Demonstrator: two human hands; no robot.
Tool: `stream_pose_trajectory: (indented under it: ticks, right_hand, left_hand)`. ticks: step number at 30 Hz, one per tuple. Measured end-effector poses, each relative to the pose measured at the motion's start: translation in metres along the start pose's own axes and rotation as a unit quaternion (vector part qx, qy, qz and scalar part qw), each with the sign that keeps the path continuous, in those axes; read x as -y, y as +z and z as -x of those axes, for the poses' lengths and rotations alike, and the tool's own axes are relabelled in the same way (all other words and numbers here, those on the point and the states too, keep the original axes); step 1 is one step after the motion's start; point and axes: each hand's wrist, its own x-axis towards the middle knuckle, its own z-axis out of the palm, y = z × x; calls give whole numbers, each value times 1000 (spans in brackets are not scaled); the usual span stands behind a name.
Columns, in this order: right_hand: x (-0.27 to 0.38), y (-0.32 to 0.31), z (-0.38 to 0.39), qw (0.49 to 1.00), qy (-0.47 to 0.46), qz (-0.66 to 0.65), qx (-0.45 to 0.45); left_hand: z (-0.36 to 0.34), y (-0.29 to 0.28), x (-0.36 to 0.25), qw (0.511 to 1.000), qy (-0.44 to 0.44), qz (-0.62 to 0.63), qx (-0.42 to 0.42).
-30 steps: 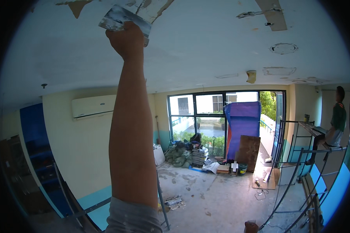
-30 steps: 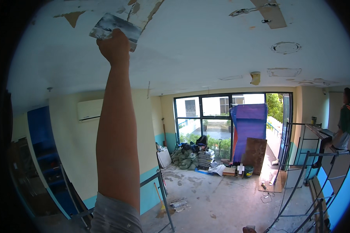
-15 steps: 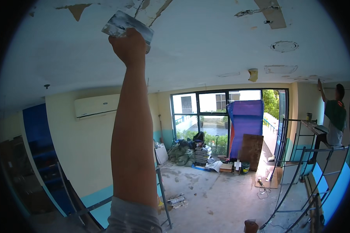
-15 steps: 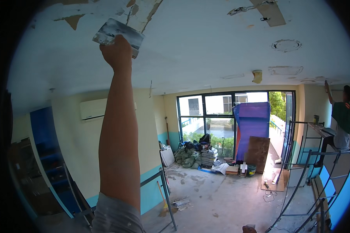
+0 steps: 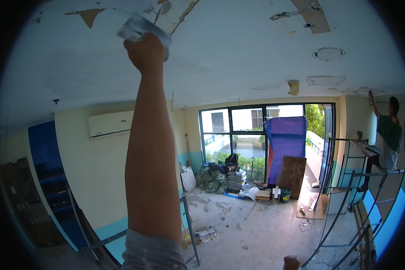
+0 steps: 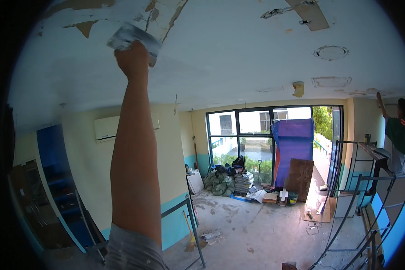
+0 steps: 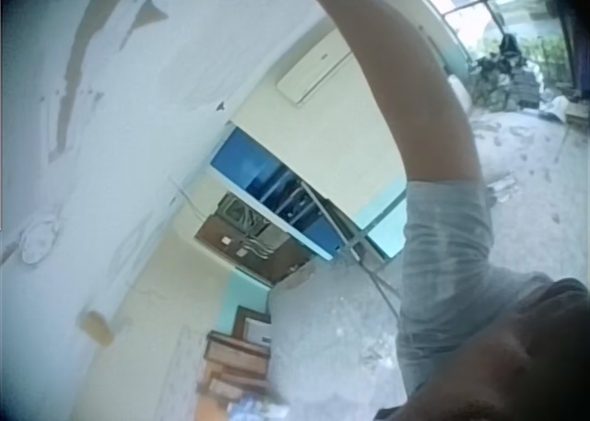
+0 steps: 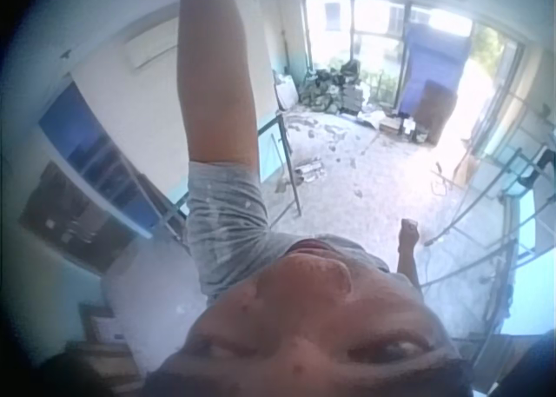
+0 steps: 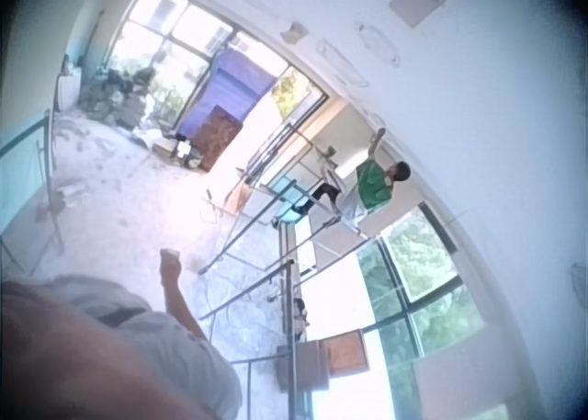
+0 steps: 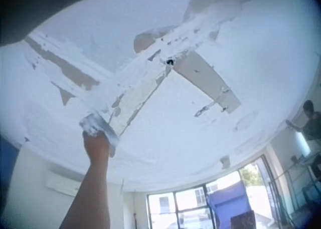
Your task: The person scrapes the ceiling with a putty knife, applies mesh drywall tape to the ceiling seams by hand, and spreads compound over the tape using putty knives.
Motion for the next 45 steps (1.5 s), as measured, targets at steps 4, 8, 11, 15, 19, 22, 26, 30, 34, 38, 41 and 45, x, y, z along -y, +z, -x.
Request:
stream_pose_trajectory:
  ticks: [4, 8, 11, 15, 19, 22, 26, 30, 34, 38, 41, 45]
  right_hand:
    - [14, 0, -7, 997, 59, -29, 31]
    - [11, 7, -6, 999, 8, 0, 42]
    - [12, 9, -1, 999, -8, -24, 19]
    - [6, 28, -7, 998, -43, -36, 31]
    - [28, 31, -15, 996, -18, -65, 50]
    - [27, 45, -13, 995, -21, -63, 75]
    - [29, 60, -12, 991, -49, -51, 110]
    - [54, 68, -20, 985, -127, -69, 97]
    - [84, 76, -25, 970, 8, -159, 184]
    - [108, 72, -34, 925, 136, -190, 298]
    - [87, 104, -18, 967, -57, -121, 218]
    - [79, 117, -15, 966, -74, -113, 220]
  left_hand:
    - [21, -3, 17, 996, -21, -87, 28]
    - [26, -30, 3, 991, -1, -133, 25]
    - [14, -46, -7, 979, 89, -183, 29]
    - [-14, -68, 7, 892, 299, -337, 25]
    - [-40, -90, -7, 725, 482, -490, 31]
    - [-62, -105, -27, 664, 517, -536, 71]
    - [-69, -110, -49, 598, 573, -549, 111]
    - [-76, -112, -60, 564, 631, -520, 118]
    - [-80, -108, -66, 539, 634, -538, 133]
    - [-78, -105, -73, 522, 632, -552, 149]
    - [-76, -100, -74, 519, 628, -559, 154]
    - [-76, -97, -77, 505, 630, -572, 146]
